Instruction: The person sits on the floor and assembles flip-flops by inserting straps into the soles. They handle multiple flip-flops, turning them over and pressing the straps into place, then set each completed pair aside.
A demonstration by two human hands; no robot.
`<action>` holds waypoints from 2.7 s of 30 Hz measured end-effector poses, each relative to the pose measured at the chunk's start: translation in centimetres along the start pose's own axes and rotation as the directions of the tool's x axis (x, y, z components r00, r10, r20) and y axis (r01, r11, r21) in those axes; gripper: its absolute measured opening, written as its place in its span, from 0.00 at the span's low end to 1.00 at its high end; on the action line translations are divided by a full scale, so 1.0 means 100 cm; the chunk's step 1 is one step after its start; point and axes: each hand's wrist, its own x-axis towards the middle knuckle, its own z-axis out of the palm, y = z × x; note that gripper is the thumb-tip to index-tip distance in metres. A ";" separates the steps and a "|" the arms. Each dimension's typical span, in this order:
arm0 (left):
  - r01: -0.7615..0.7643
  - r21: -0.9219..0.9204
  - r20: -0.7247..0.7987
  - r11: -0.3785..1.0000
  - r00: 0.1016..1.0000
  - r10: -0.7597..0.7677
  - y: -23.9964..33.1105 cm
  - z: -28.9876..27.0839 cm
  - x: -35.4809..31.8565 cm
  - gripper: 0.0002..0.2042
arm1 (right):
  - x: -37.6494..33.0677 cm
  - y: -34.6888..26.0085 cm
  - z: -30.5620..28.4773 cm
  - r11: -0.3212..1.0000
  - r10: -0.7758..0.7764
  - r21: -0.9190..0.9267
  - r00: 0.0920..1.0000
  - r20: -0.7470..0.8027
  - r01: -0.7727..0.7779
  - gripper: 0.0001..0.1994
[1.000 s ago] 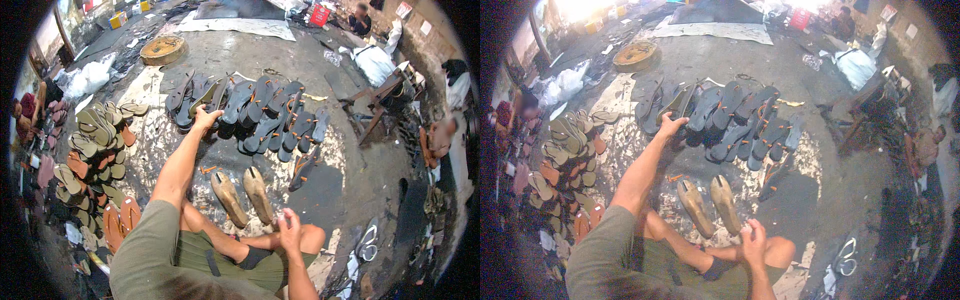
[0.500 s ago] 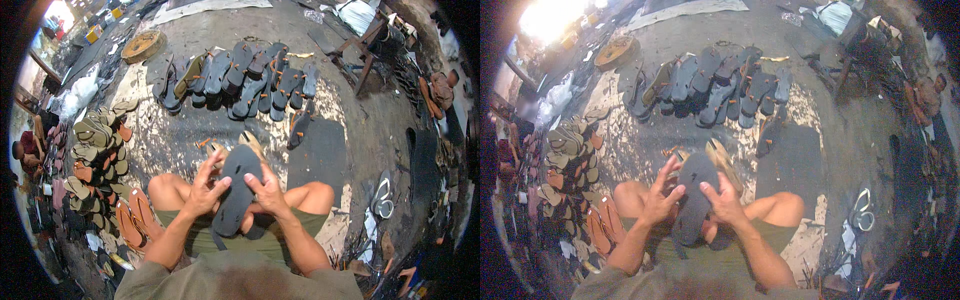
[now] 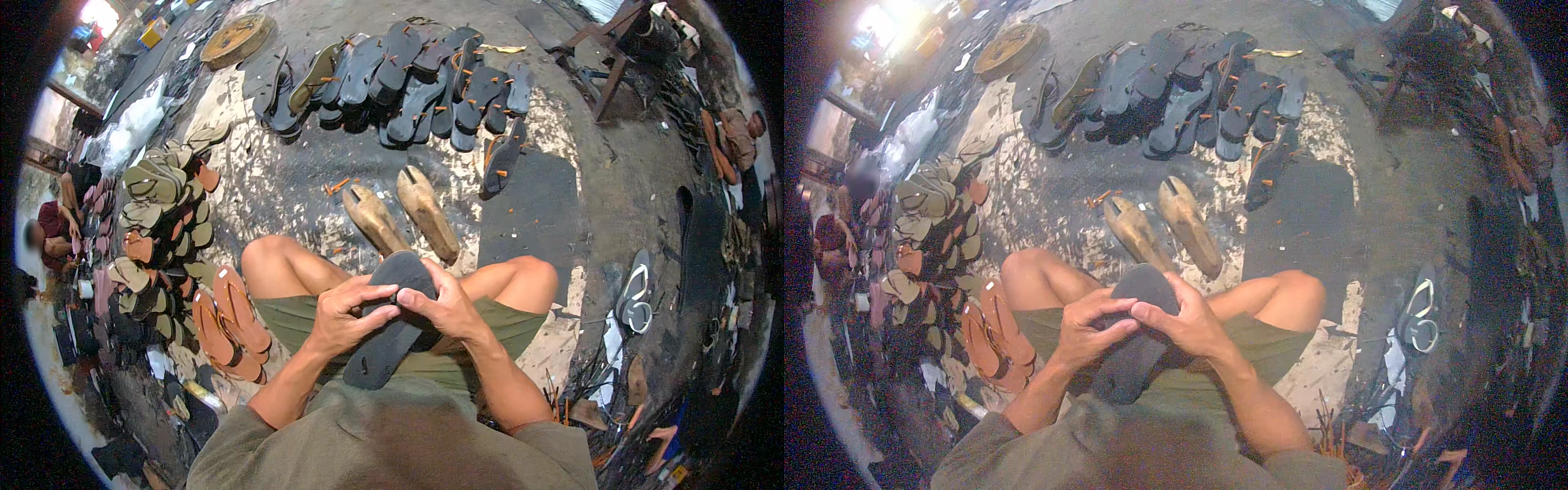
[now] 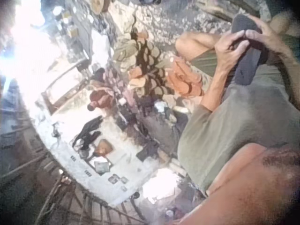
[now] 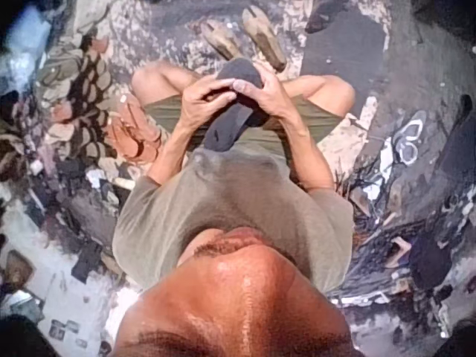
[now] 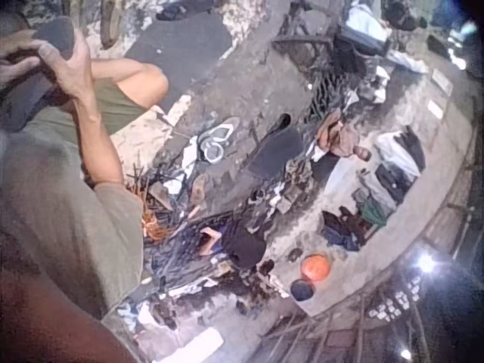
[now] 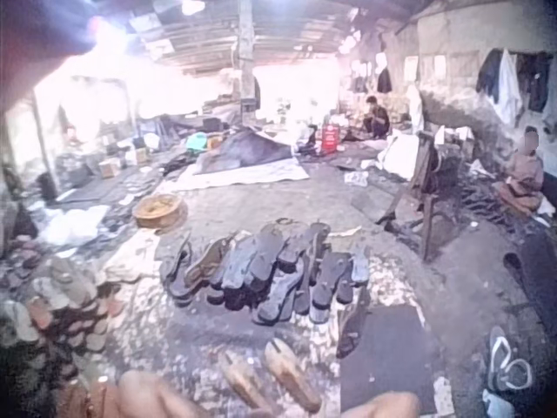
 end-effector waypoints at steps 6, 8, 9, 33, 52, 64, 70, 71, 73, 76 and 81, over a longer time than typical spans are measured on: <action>-0.072 0.002 -0.027 0.997 0.997 0.072 -0.006 -0.003 -0.008 0.16 | -0.007 -0.002 -0.002 1.000 -0.001 -0.018 0.996 0.094 0.003 0.26; -0.083 0.026 -0.034 0.996 0.996 0.084 -0.002 -0.004 -0.005 0.15 | -0.010 -0.008 -0.001 1.000 0.021 0.021 0.993 0.113 -0.023 0.25; -0.041 0.002 -0.071 0.999 0.997 0.041 0.003 -0.001 -0.004 0.14 | -0.011 -0.009 0.000 0.999 0.032 0.040 0.992 0.123 -0.037 0.24; 0.267 -0.498 0.002 0.825 0.952 -0.307 -0.001 0.002 0.009 0.27 | 0.003 -0.007 0.020 0.985 -0.043 -0.169 0.999 -0.012 0.041 0.17; 0.218 -0.399 -0.316 0.891 0.879 -0.357 -0.037 -0.058 0.031 0.21 | 0.080 0.052 -0.091 0.908 -0.031 -0.407 0.954 -0.297 -0.097 0.31; 0.175 0.328 -0.421 0.929 0.907 -0.022 -0.013 -0.052 0.016 0.25 | -0.010 -0.011 0.058 0.815 -0.360 -0.517 0.928 -0.098 0.262 0.35; -0.151 -0.669 -0.352 0.728 0.927 -0.132 0.011 -0.104 0.059 0.34 | -0.011 -0.010 0.075 0.561 -0.655 -0.661 0.756 0.013 0.497 0.36; -0.134 -0.698 -0.290 0.703 0.951 -0.106 0.036 -0.108 0.081 0.34 | -0.011 -0.009 0.074 0.527 -0.686 -0.673 0.727 0.024 0.520 0.36; -0.124 -0.822 -0.172 0.556 0.985 -0.035 0.049 -0.110 0.099 0.40 | -0.011 -0.005 0.078 0.515 -0.703 -0.653 0.709 0.049 0.556 0.35; -0.204 -0.863 -0.238 0.463 0.971 -0.016 0.057 -0.076 0.089 0.44 | -0.008 0.011 0.087 0.558 -0.769 -0.571 0.634 -0.083 0.602 0.35; 0.006 -0.625 -0.297 0.781 0.923 -0.244 0.048 -0.066 0.061 0.54 | -0.008 0.014 0.084 0.527 -0.712 -0.689 0.701 -0.039 0.497 0.36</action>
